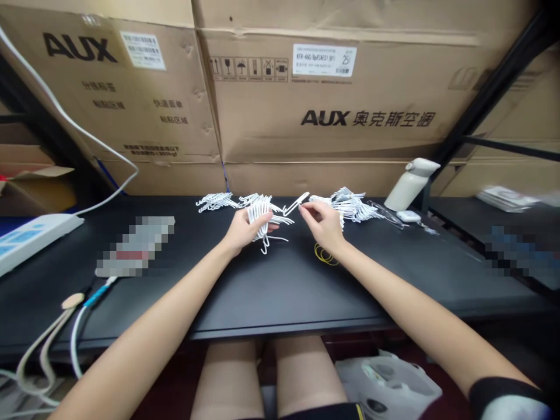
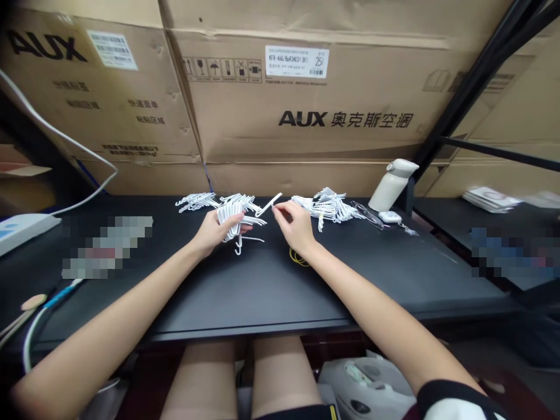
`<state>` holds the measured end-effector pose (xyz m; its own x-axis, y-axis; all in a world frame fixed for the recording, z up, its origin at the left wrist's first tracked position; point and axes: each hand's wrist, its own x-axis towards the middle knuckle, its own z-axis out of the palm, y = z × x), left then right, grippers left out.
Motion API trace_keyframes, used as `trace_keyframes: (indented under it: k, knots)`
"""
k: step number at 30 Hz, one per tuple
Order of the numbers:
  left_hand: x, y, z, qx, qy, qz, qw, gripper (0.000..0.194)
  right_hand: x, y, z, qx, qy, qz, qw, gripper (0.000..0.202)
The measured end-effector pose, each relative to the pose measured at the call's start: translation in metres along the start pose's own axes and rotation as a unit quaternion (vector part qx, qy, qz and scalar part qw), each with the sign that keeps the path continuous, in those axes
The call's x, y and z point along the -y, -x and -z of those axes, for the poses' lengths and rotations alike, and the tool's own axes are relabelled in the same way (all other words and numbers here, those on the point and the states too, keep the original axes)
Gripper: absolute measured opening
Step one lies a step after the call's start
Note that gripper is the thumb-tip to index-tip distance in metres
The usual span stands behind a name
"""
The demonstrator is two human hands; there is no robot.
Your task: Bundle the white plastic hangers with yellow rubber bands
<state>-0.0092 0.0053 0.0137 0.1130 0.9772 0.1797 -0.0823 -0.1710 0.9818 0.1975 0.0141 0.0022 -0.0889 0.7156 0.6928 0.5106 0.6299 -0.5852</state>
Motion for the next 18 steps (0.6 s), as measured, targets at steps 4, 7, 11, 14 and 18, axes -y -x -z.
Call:
trace_keyframes:
  k: [4, 7, 11, 14, 18]
  knots:
    - [-0.001, 0.003, -0.003, 0.011, -0.034, -0.014, 0.999, 0.024, 0.012, 0.004, -0.002, 0.042, -0.019, 0.038, 0.998, 0.025]
    - [-0.003, 0.006, -0.005, 0.016, -0.046, -0.007, 0.999, 0.021, 0.019, 0.008, -0.005, 0.058, -0.037, 0.043, 0.997, 0.023]
    - [-0.007, 0.010, -0.009, 0.054, -0.021, 0.005, 0.998, 0.018, 0.027, 0.010, -0.006, 0.081, -0.087, 0.016, 0.993, 0.020]
    - [-0.008, 0.012, -0.010, 0.071, -0.017, 0.007, 0.997, 0.020, 0.030, 0.011, -0.006, 0.105, -0.128, -0.015, 0.986, 0.021]
    - [-0.009, 0.014, -0.011, 0.072, -0.027, 0.004, 0.997, 0.023, 0.030, 0.012, -0.006, 0.125, -0.166, -0.036, 0.978, 0.024]
